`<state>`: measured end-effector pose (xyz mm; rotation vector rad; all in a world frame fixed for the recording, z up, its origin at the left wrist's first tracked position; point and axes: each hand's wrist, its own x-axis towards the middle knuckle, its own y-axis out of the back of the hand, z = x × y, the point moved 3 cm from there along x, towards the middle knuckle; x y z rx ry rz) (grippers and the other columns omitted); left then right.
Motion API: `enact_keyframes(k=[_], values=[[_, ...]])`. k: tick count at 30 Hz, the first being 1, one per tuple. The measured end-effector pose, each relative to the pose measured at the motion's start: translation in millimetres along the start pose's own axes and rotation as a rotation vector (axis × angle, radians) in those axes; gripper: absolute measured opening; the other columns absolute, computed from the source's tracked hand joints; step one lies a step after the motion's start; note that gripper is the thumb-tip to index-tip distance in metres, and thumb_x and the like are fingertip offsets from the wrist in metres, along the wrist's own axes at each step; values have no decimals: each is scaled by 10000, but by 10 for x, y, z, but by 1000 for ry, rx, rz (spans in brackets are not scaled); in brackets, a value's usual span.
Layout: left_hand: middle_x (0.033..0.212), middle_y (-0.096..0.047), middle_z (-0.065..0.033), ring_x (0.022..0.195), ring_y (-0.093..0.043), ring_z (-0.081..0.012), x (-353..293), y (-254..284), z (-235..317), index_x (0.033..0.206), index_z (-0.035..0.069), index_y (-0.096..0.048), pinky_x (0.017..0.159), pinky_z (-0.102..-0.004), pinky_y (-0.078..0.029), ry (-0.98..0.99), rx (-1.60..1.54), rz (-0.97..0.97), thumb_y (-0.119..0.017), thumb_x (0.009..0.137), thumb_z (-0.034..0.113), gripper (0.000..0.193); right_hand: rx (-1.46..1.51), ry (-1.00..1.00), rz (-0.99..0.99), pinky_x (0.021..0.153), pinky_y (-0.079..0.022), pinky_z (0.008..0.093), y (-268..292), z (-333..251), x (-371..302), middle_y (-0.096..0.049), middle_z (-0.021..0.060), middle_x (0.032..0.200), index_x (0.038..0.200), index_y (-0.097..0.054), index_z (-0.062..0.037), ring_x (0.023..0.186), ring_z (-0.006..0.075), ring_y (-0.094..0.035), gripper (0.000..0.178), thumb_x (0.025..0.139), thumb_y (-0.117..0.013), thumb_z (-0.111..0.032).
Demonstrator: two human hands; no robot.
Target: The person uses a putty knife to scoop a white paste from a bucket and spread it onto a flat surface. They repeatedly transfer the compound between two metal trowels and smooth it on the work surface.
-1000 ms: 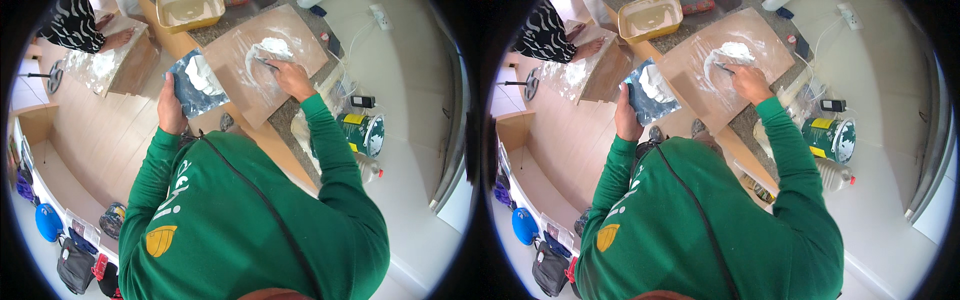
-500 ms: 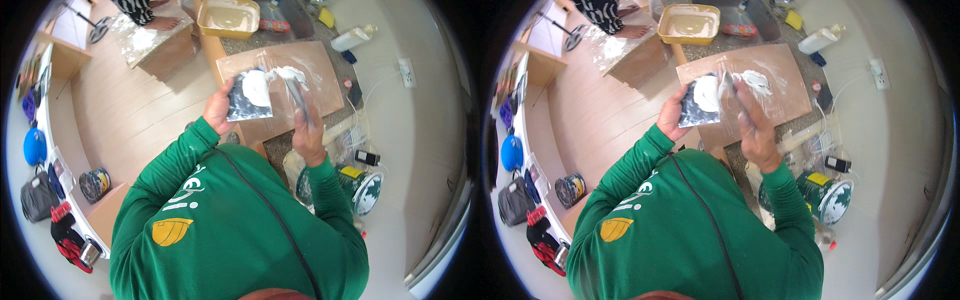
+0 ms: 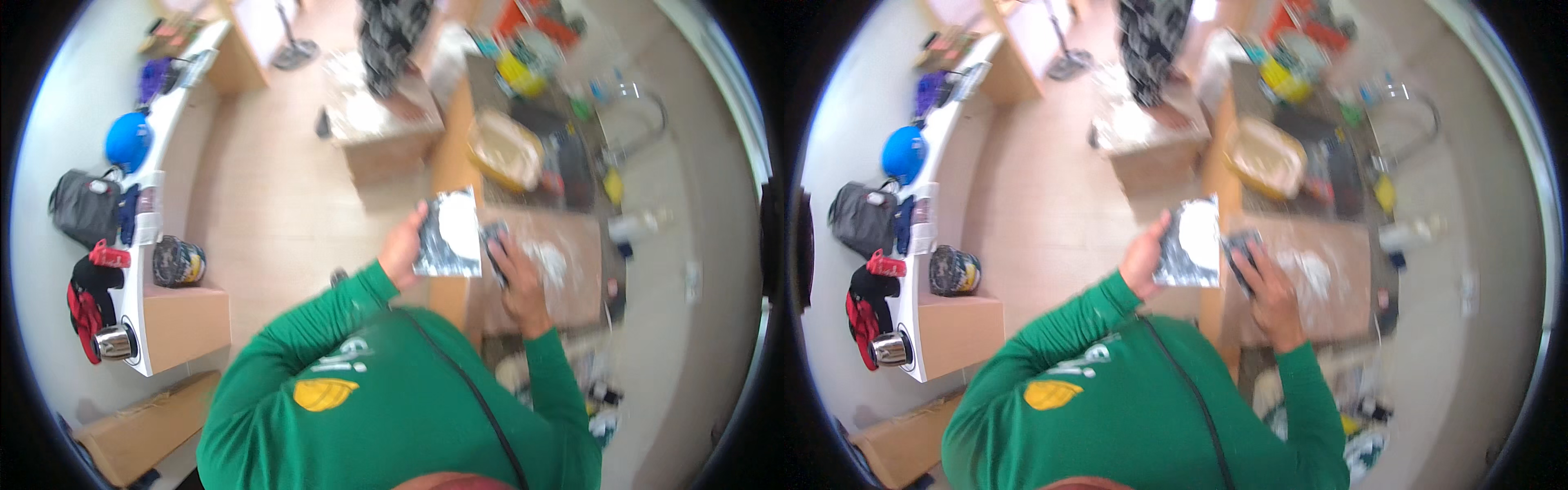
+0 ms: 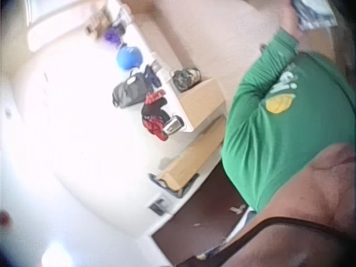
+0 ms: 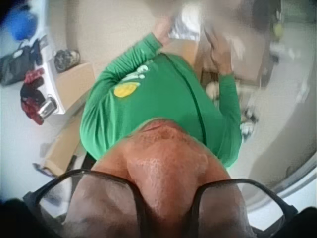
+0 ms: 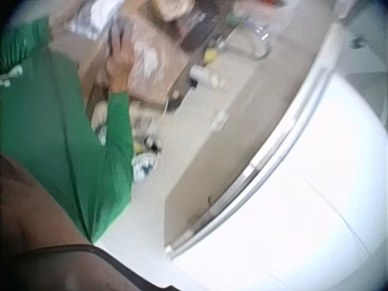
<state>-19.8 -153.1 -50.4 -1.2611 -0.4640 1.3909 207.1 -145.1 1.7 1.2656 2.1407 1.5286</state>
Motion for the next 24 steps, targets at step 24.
enact_keyframes(k=[24], values=[[1249,-665,-103,1122,-669,-238,-331,2439,5124,1344,20,-551,992,-383,-539,-971,48,365,-401,1108,401,472,1050,-301,-192,903,-493,356,-3954,-735,4932,-703,106,1039,1207,-636,14,950,188,-632,431,1108,-431,-352]])
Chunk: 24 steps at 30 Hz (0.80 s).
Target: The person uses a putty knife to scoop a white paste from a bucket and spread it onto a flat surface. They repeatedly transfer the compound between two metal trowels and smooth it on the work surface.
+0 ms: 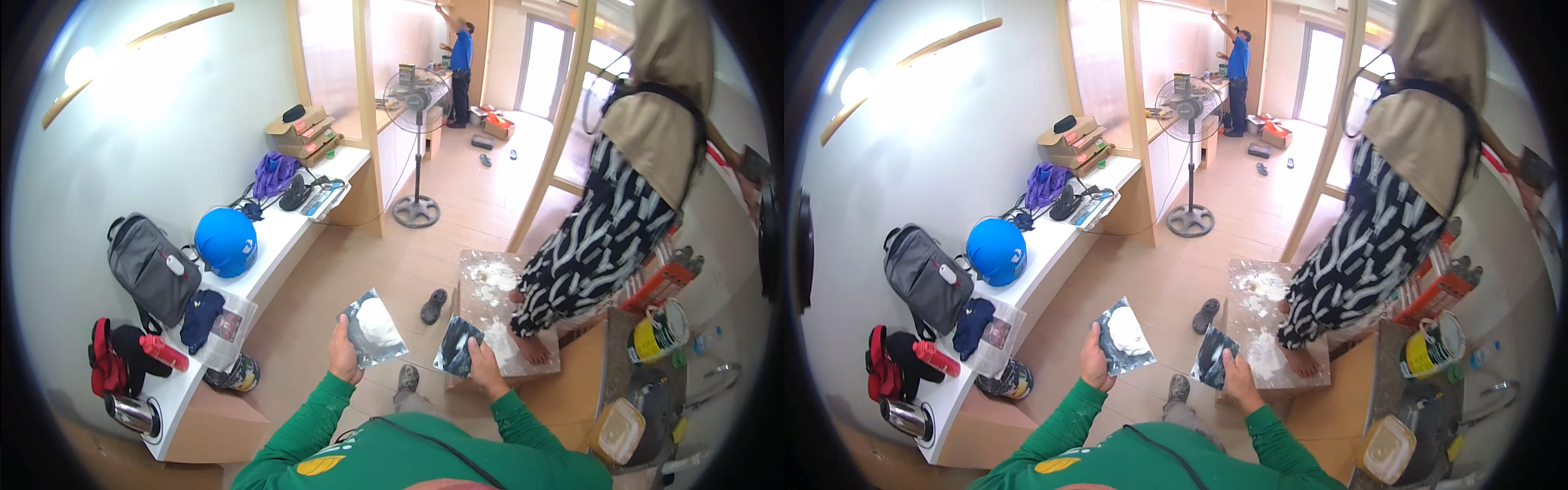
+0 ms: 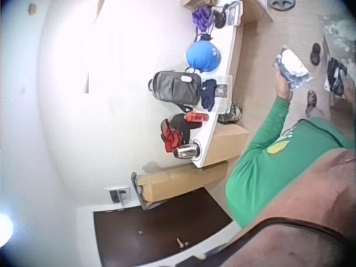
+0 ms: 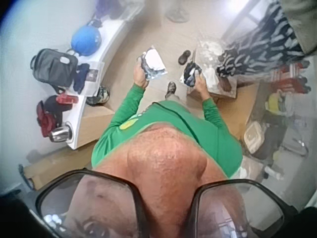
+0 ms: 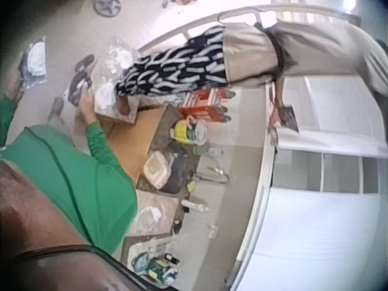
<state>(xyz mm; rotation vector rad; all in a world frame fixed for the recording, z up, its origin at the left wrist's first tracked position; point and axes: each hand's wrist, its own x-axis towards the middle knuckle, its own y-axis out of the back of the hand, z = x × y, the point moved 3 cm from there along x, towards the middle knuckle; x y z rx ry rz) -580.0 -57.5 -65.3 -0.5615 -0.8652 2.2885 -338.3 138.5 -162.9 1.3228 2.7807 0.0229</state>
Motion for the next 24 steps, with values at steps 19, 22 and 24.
enact_keyframes(k=[19,22,24], values=[[1300,-669,-120,1160,-671,-283,4989,-627,409,1363,22,-572,1042,-438,-519,8,-32,113,-432,1093,431,510,209,-139,186,808,-519,287,21,-73,5287,-679,34,1009,1126,-650,-34,900,114,-632,348,1100,-485,-339],[1282,-683,-104,1132,-683,-267,6112,-892,203,1348,30,-584,1028,-426,-525,79,-80,54,-445,1096,397,467,408,-211,341,876,-547,323,262,225,5874,-679,34,1063,1200,-616,-58,955,154,-669,323,1098,-485,-335],[1267,-668,-92,1127,-669,-258,6775,-1197,79,1324,40,-590,1013,-423,-529,156,-62,-1,-515,1068,424,468,553,-200,364,968,-545,374,427,206,6133,-642,102,1232,1359,-512,-58,1111,235,-658,397,1093,-489,-352]])
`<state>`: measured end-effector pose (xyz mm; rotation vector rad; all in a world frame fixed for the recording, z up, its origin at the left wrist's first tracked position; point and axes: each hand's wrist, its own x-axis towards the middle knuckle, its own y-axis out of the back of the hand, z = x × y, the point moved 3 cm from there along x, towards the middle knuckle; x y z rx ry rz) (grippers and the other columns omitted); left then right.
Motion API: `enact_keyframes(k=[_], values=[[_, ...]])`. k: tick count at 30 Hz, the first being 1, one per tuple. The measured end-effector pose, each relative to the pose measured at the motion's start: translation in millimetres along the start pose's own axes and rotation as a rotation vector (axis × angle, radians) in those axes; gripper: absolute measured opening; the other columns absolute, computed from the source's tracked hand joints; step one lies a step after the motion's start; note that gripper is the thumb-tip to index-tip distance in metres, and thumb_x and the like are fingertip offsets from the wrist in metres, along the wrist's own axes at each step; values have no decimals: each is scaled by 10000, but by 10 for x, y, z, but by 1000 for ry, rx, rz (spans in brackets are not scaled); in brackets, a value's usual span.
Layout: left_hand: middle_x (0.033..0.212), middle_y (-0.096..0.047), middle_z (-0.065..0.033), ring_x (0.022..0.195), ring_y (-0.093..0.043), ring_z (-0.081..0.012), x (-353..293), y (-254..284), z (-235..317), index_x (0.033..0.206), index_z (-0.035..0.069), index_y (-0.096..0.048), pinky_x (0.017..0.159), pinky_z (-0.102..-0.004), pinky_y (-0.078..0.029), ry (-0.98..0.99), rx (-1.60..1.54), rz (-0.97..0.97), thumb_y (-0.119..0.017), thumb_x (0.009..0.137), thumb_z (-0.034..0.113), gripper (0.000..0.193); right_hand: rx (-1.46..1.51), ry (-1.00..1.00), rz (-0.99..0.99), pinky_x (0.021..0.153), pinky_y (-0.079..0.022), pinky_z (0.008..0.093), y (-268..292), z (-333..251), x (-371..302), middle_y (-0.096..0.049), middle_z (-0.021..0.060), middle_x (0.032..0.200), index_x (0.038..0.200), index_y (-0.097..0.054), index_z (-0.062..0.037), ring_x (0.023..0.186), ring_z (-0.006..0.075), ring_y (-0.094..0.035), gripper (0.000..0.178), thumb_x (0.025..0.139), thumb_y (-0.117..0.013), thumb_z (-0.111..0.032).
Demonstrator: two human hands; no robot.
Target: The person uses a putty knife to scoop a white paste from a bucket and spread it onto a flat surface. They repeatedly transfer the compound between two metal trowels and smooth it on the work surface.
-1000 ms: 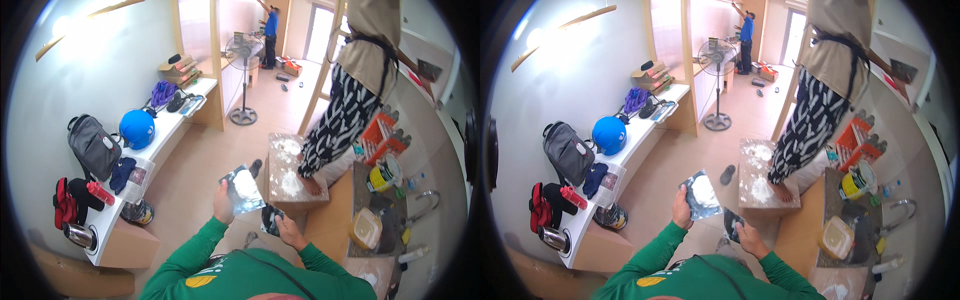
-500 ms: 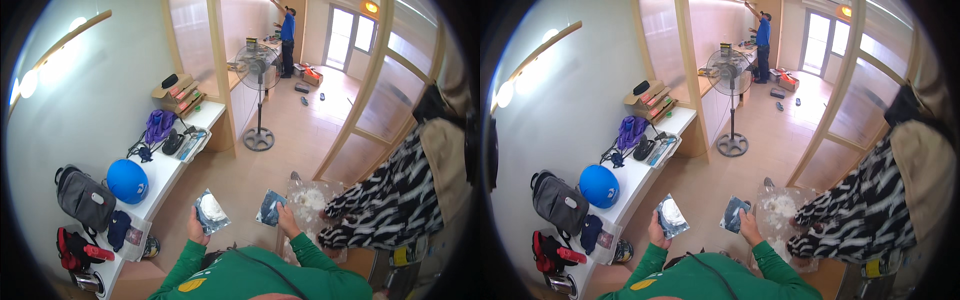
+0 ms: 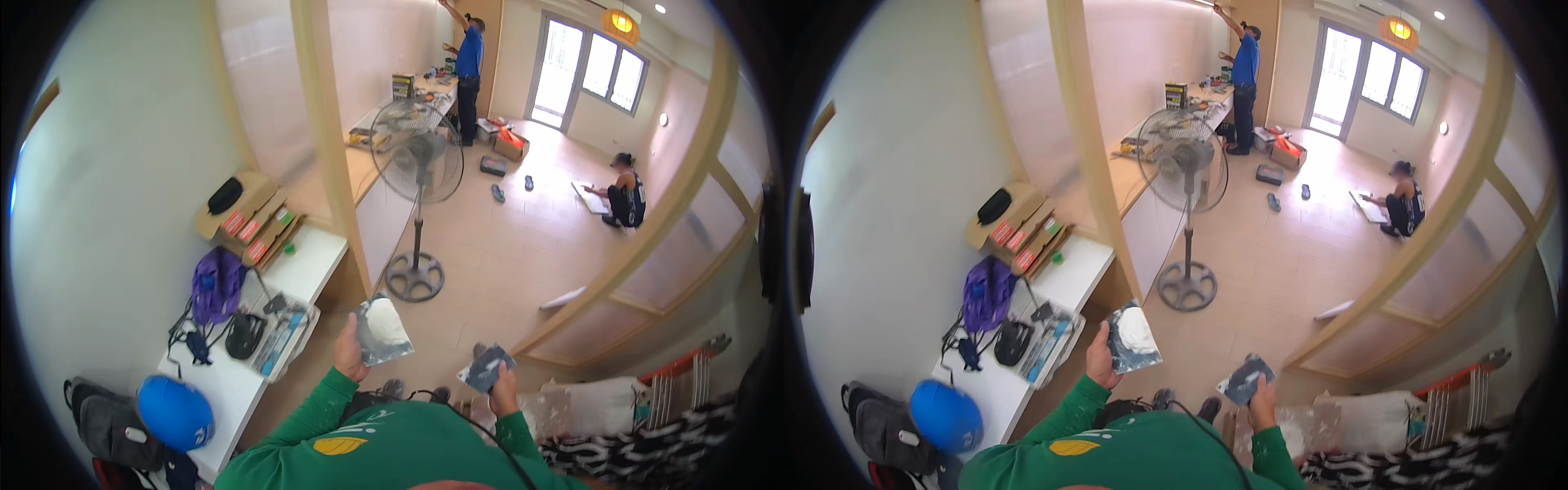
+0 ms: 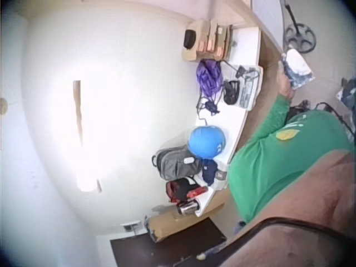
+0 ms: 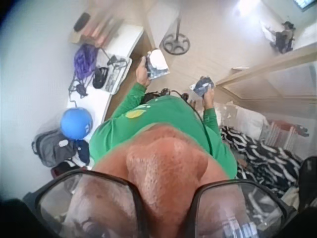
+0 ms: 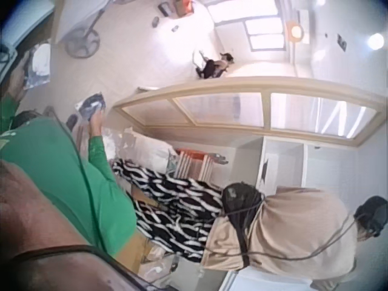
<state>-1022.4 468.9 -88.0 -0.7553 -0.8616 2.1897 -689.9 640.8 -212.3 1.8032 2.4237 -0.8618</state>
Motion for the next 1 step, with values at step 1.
enact_keyframes(k=[1], values=[[1277,-665,-92,1161,-653,-257,347,-75,-56,1331,37,-585,1031,-431,-516,32,-4,3,-542,1056,424,477,84,21,-81,1031,-534,403,-148,-180,102,-602,161,1375,1482,-422,-59,1234,294,-632,506,1089,-493,-370]])
